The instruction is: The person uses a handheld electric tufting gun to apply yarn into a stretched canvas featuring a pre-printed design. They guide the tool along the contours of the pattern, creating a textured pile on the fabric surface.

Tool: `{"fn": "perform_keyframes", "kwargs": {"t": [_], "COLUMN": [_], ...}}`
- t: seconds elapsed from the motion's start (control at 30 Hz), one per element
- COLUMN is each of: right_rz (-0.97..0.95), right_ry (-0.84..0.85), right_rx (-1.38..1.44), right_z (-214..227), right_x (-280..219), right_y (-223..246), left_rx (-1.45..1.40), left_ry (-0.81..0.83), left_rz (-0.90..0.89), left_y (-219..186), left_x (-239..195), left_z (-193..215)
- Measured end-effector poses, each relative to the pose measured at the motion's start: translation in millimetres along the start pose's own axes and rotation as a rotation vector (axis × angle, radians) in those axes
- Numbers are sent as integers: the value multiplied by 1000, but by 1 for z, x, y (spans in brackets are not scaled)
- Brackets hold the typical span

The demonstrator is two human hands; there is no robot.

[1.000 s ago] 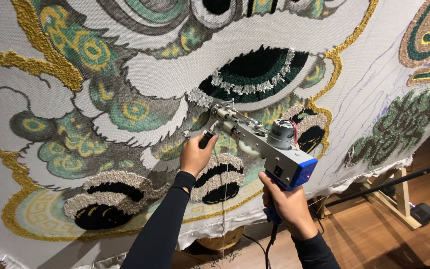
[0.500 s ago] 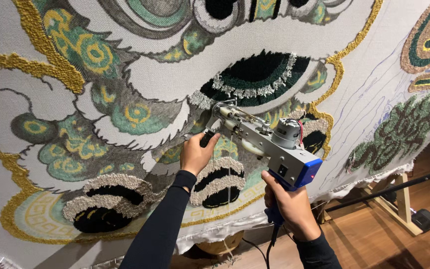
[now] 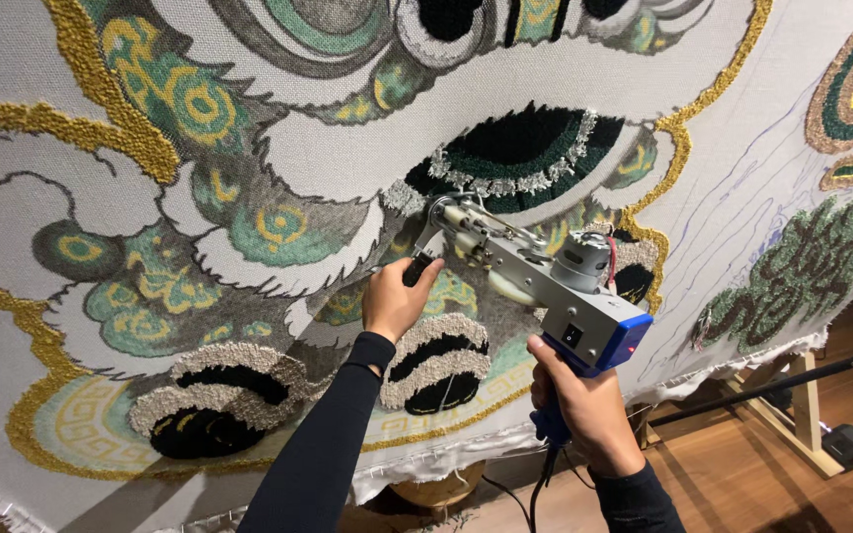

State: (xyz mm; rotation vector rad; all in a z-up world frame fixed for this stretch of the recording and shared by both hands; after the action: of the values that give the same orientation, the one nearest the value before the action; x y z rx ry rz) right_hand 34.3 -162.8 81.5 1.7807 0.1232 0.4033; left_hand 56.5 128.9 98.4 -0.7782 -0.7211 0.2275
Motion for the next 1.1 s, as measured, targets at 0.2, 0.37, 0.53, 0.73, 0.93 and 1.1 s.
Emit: {"fn": "perform_keyframes", "kwargs": {"t": [0.2,0.37,0.53,0.73,0.93,1.1], "right_rz": [8,8,-9,7,-55,-120], "right_ry": [-12,-11,-19,-13,10,9], "right_rx": [-13,-17,-51,-14,82,75], "right_z": [0,-1,0,5,17,48], "right_x": [-1,-3,-6,-5,-9,-15], "right_y": [2,5,8,6,6,11], "left_rx": [-1,40,-1,-25,-326,-646], "left_ry": [20,14,24,6,173,387], "left_rz": [-5,-20,9,-7,32,181], "left_y": [-1,0,-1,-6,4,-7], "left_x": [3,5,2,-1,2,-6], "left_z": [0,-1,-3,-4,-43,-103]}}
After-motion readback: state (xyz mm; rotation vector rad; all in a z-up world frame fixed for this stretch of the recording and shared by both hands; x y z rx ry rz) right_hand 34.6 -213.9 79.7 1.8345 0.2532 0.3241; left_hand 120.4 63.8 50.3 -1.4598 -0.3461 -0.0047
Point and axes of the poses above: each hand's wrist, its own x-axis towards the middle knuckle, its own z-axis out of the back of the hand, y = z × x, the point moved 8 cm from there along x, towards the middle knuckle, and after that the axes turned 2 degrees about y, right-handed, at the moved point
